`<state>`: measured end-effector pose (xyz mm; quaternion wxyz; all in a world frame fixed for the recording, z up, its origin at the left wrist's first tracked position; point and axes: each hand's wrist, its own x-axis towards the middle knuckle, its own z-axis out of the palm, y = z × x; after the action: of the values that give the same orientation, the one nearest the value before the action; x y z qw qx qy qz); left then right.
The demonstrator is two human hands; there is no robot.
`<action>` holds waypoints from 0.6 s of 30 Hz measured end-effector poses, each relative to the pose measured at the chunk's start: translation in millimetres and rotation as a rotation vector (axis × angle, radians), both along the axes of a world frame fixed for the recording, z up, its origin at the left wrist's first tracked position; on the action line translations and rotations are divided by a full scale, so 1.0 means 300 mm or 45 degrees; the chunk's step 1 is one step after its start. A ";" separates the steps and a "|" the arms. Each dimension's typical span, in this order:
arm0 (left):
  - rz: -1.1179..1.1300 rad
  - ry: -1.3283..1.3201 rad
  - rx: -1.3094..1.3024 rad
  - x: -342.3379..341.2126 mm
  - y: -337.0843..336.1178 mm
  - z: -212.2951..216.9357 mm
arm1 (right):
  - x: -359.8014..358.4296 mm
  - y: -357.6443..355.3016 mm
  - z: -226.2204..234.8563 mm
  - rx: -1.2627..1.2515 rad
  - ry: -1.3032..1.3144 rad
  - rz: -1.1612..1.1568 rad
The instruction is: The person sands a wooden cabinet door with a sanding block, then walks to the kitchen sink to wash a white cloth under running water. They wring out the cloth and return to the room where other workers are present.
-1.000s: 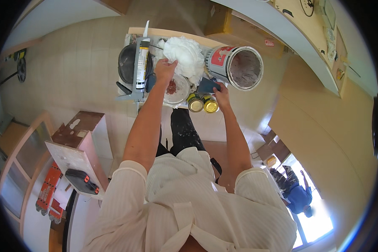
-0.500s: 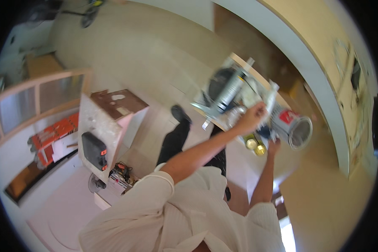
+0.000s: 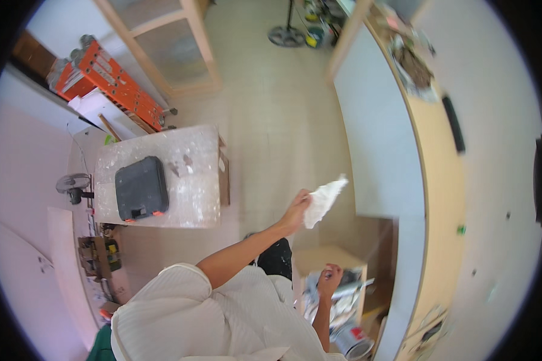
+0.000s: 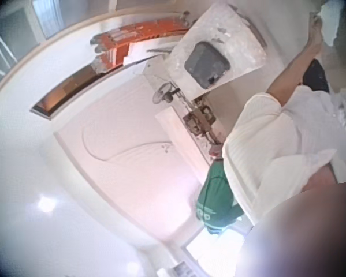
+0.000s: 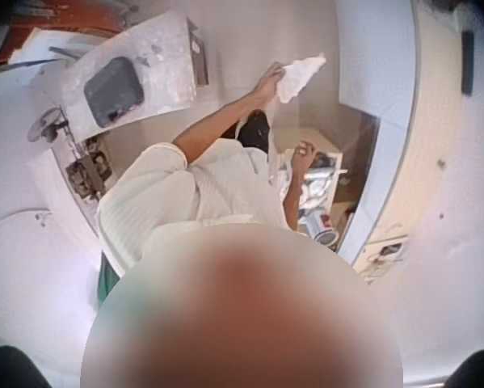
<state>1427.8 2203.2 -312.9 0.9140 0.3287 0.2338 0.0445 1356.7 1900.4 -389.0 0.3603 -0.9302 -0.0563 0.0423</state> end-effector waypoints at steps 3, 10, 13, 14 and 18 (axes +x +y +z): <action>0.340 0.004 -0.131 0.107 0.346 0.034 | 0.268 0.232 0.015 0.057 0.256 0.073; 0.584 -0.174 -0.335 0.381 1.071 0.036 | 1.092 0.415 -0.179 0.077 0.544 -0.022; 0.697 -0.206 -0.360 0.527 1.292 0.083 | 1.518 0.788 -0.115 0.339 0.668 -0.079; 0.737 -0.227 -0.352 0.571 1.375 0.101 | 1.650 0.943 -0.117 0.336 0.625 0.003; 0.896 -0.114 -0.393 0.953 1.648 0.170 | 2.126 1.616 -0.030 0.274 0.670 0.424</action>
<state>1713.6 2697.7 -261.8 0.8908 0.0848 0.2961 0.3339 1994.6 2385.1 -398.1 0.4468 -0.8220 -0.1166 0.3332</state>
